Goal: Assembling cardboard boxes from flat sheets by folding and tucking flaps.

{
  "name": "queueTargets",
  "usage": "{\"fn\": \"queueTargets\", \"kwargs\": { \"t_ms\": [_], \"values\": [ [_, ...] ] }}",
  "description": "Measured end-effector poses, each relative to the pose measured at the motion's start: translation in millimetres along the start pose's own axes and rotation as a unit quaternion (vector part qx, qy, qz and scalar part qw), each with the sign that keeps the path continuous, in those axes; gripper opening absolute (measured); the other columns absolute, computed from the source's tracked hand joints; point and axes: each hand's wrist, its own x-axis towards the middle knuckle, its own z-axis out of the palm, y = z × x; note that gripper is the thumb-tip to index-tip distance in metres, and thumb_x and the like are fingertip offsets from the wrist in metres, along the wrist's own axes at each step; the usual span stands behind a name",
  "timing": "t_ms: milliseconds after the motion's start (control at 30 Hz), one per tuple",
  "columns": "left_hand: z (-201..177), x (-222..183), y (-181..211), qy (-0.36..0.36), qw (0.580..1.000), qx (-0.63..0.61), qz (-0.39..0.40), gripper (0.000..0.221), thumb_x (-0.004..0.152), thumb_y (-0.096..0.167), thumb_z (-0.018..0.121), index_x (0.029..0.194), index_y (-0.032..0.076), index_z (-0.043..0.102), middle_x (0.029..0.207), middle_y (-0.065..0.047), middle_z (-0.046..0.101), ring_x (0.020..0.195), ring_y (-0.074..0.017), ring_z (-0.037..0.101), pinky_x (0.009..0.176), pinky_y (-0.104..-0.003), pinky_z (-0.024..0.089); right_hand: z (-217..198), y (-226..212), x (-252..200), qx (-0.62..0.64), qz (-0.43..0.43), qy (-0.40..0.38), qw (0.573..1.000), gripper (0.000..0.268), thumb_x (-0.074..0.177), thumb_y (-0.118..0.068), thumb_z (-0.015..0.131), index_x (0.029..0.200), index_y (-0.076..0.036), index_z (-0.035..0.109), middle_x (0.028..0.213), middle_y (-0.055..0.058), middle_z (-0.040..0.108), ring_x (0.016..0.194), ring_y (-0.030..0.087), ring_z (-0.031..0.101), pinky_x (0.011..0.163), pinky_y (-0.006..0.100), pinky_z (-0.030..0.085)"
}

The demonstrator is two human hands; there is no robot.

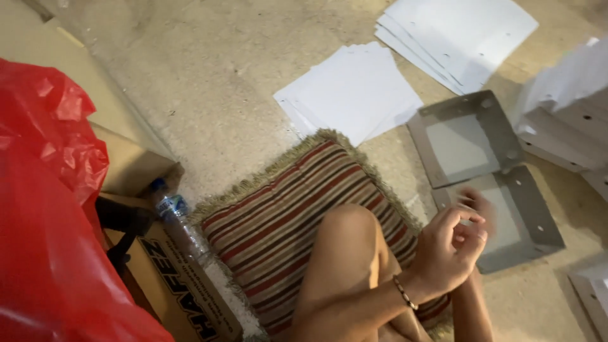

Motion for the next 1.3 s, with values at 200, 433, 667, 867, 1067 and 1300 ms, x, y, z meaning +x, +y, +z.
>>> {"fn": "queueTargets", "kwargs": {
  "t_ms": [200, 433, 667, 867, 1067, 1300],
  "values": [
    [-4.8, 13.4, -15.9, 0.091, 0.987, -0.115, -0.068, 0.019, 0.086, 0.02, 0.051, 0.096, 0.004, 0.053, 0.084, -0.009, 0.055, 0.064, -0.0109, 0.055, 0.058, -0.022, 0.046, 61.5, 122.0, 76.5, -0.865, -0.152, -0.068, 0.474, 0.03, 0.09, -0.021, 0.054, 0.114, -0.003, 0.052, 0.091, 0.011, 0.065, 0.052, 0.019, 0.062, 0.06, 0.035, 0.048],
    [-12.0, 24.6, -16.4, 0.133, 0.957, -0.19, -0.174, 0.016, 0.083, 0.023, 0.055, 0.095, 0.013, 0.054, 0.073, 0.0, 0.054, 0.065, -0.008, 0.051, 0.061, -0.022, 0.043, 44.8, 174.0, 157.2, -0.954, -0.09, -0.156, 0.238, 0.068, 0.075, -0.03, 0.066, 0.131, -0.007, 0.034, 0.129, 0.02, 0.035, 0.11, 0.039, 0.038, 0.081, 0.053, 0.037],
    [-24.0, 32.4, -3.4, 0.138, 0.948, -0.191, -0.216, 0.021, 0.079, 0.029, 0.053, 0.092, 0.012, 0.056, 0.077, 0.002, 0.056, 0.065, -0.0065, 0.05, 0.062, -0.021, 0.042, 43.4, 187.3, 165.2, -0.959, -0.025, -0.274, 0.07, 0.057, 0.086, -0.004, 0.031, 0.14, -0.013, 0.014, 0.144, 0.022, 0.015, 0.131, 0.042, 0.013, 0.102, 0.062, 0.017],
    [-24.3, 32.3, -10.1, 0.136, 0.953, -0.182, -0.201, 0.019, 0.08, 0.025, 0.053, 0.092, 0.01, 0.057, 0.074, 0.002, 0.055, 0.066, -0.0079, 0.05, 0.062, -0.022, 0.042, 43.9, 175.6, 178.9, -0.941, -0.019, -0.333, -0.05, 0.06, 0.088, -0.024, 0.039, 0.14, -0.012, 0.012, 0.143, 0.018, 0.019, 0.126, 0.038, 0.03, 0.091, 0.05, 0.042],
    [-33.3, 38.5, -0.4, 0.14, 0.957, -0.167, -0.19, 0.02, 0.079, 0.022, 0.052, 0.094, 0.01, 0.056, 0.082, -0.002, 0.057, 0.074, -0.0105, 0.053, 0.068, -0.025, 0.046, 183.8, 172.8, 121.3, -0.933, 0.142, -0.153, 0.293, 0.064, 0.088, -0.053, 0.012, 0.137, -0.012, 0.021, 0.145, 0.012, 0.019, 0.133, 0.027, 0.02, 0.112, 0.04, 0.018],
    [-32.8, 47.3, -18.0, 0.191, 0.954, -0.187, -0.133, 0.014, 0.081, 0.016, 0.055, 0.093, 0.011, 0.054, 0.075, -0.005, 0.056, 0.063, -0.013, 0.052, 0.06, -0.027, 0.044, 199.1, 84.6, 161.8, -0.787, -0.403, -0.352, 0.306, 0.03, 0.089, -0.001, 0.059, 0.116, 0.008, 0.054, 0.106, 0.021, 0.062, 0.073, 0.028, 0.062, 0.062, 0.037, 0.048]
  ]
}}
